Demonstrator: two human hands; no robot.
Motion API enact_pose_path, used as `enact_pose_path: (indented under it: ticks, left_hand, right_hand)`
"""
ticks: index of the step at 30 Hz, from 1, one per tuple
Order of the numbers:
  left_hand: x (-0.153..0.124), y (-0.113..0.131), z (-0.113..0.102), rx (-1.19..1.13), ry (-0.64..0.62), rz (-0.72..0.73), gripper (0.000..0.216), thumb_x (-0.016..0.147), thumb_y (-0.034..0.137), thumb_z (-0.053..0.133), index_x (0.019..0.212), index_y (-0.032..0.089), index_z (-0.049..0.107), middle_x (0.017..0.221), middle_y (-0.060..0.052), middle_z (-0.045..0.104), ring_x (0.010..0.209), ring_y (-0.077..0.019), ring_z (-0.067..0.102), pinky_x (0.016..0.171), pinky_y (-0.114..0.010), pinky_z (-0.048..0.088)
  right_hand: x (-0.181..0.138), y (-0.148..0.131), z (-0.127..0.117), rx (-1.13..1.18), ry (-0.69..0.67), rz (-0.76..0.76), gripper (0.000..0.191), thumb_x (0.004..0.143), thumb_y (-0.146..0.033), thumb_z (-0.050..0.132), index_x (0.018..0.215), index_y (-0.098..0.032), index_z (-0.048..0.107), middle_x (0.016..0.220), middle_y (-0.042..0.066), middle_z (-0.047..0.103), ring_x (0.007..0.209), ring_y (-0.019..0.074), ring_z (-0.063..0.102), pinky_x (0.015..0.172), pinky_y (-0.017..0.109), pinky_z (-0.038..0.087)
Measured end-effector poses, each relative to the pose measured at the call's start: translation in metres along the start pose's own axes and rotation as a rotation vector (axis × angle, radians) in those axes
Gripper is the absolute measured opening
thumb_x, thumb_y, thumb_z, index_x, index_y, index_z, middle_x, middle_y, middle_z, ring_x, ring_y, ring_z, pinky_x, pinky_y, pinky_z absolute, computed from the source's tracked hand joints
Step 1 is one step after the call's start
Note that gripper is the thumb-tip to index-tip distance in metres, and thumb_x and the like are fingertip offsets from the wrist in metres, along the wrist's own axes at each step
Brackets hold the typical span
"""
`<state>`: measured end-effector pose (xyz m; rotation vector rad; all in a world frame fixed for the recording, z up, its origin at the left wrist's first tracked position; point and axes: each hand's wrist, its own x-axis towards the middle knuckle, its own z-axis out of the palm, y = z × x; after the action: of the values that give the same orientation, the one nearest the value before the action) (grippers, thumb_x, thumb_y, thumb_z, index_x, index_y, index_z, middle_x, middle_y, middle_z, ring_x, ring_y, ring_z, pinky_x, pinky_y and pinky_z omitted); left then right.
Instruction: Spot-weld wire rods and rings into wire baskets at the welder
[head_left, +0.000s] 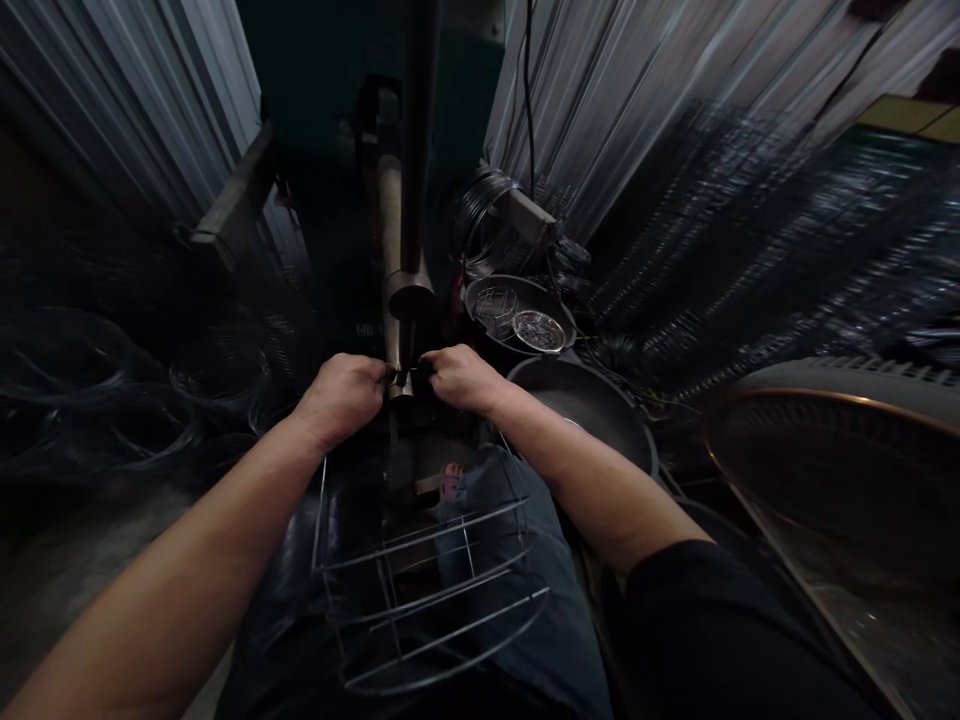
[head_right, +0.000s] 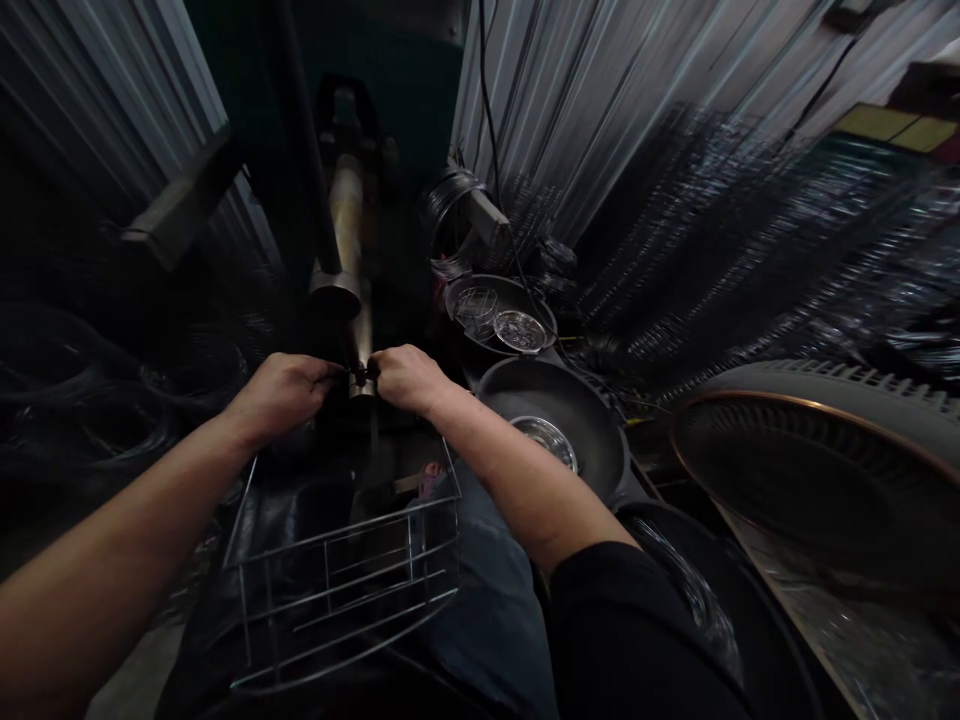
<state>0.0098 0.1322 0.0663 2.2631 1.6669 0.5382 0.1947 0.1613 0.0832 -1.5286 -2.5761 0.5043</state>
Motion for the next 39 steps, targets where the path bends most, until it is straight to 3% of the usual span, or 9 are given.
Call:
enact_pose_path:
  ticks: [5,10,13,15,17,19,21,26,39]
  left_hand:
    - [0.001,0.0,-0.001,-0.028,-0.001,-0.026,0.027,0.075,0.023,0.052,0.088,0.019,0.075,0.088,-0.009,0.073,0.083,-0.0196,0.065,0.076,-0.025,0.046]
    - [0.003,0.002,0.001,-0.095,0.011,-0.058,0.024,0.075,0.026,0.053,0.078,0.017,0.075,0.073,-0.009,0.071,0.067,-0.0185,0.062,0.063,-0.027,0.044]
    - [-0.001,0.002,-0.001,-0.169,0.032,-0.075,0.021,0.073,0.025,0.057,0.079,0.017,0.075,0.078,-0.009,0.072,0.071,-0.0191,0.063,0.066,-0.028,0.045]
    - [-0.011,0.001,-0.003,-0.373,0.061,-0.164,0.023,0.071,0.027,0.061,0.087,0.017,0.075,0.082,-0.009,0.072,0.072,-0.0186,0.064,0.066,-0.027,0.047]
    - [-0.026,0.0,-0.002,-0.734,0.11,-0.348,0.035,0.065,0.03,0.068,0.096,0.016,0.073,0.075,-0.008,0.071,0.06,-0.016,0.061,0.056,-0.026,0.047]
    - [-0.041,0.001,0.001,-1.088,0.205,-0.524,0.046,0.056,0.03,0.075,0.098,0.013,0.072,0.063,-0.005,0.066,0.043,-0.0117,0.052,0.042,-0.024,0.04]
    - [-0.052,0.004,0.005,-1.231,0.305,-0.58,0.046,0.051,0.028,0.077,0.094,0.011,0.071,0.055,-0.001,0.06,0.035,-0.0077,0.043,0.034,-0.021,0.031]
    - [-0.055,0.014,0.008,-1.28,0.362,-0.589,0.038,0.052,0.026,0.074,0.086,0.009,0.071,0.051,0.002,0.054,0.031,-0.0043,0.036,0.03,-0.018,0.021]
    - [-0.054,0.013,0.008,-1.319,0.351,-0.615,0.041,0.053,0.026,0.075,0.09,0.01,0.07,0.055,0.002,0.055,0.032,-0.0028,0.035,0.03,-0.017,0.02]
  right_hand:
    - [0.003,0.002,0.001,0.022,0.009,-0.019,0.033,0.075,-0.013,0.05,0.1,-0.019,0.071,0.095,0.007,0.072,0.086,0.0185,0.065,0.069,0.021,0.041]
    - [0.008,0.005,0.006,0.079,0.042,-0.033,0.021,0.08,-0.019,0.055,0.09,-0.017,0.073,0.084,0.005,0.072,0.077,0.0143,0.062,0.062,0.019,0.038]
    - [0.006,0.009,0.009,0.203,0.082,-0.032,0.017,0.08,-0.021,0.059,0.087,-0.016,0.074,0.074,0.002,0.069,0.068,0.0115,0.058,0.059,0.019,0.038]
    - [0.0,0.014,0.009,0.395,0.096,0.037,0.019,0.079,-0.023,0.062,0.092,-0.015,0.073,0.063,0.0,0.064,0.057,0.0095,0.054,0.054,0.019,0.038]
    - [-0.01,0.019,0.01,0.663,0.101,0.151,0.027,0.079,-0.024,0.063,0.103,-0.013,0.07,0.053,-0.003,0.057,0.043,0.0075,0.047,0.045,0.02,0.036]
    - [-0.02,0.023,0.012,0.904,0.118,0.24,0.035,0.078,-0.025,0.064,0.11,-0.011,0.065,0.047,-0.005,0.052,0.034,0.0065,0.04,0.036,0.019,0.032]
    - [-0.027,0.024,0.016,1.04,0.162,0.283,0.036,0.076,-0.023,0.066,0.109,-0.009,0.065,0.044,-0.006,0.05,0.031,0.006,0.038,0.032,0.018,0.03]
    - [-0.028,0.018,0.021,1.141,0.232,0.343,0.032,0.07,-0.02,0.07,0.099,-0.007,0.068,0.043,-0.007,0.048,0.032,0.0044,0.037,0.03,0.016,0.026]
    - [-0.03,0.009,0.02,1.166,0.302,0.395,0.028,0.068,-0.016,0.068,0.095,-0.007,0.068,0.044,-0.007,0.049,0.034,0.0036,0.037,0.035,0.017,0.028]
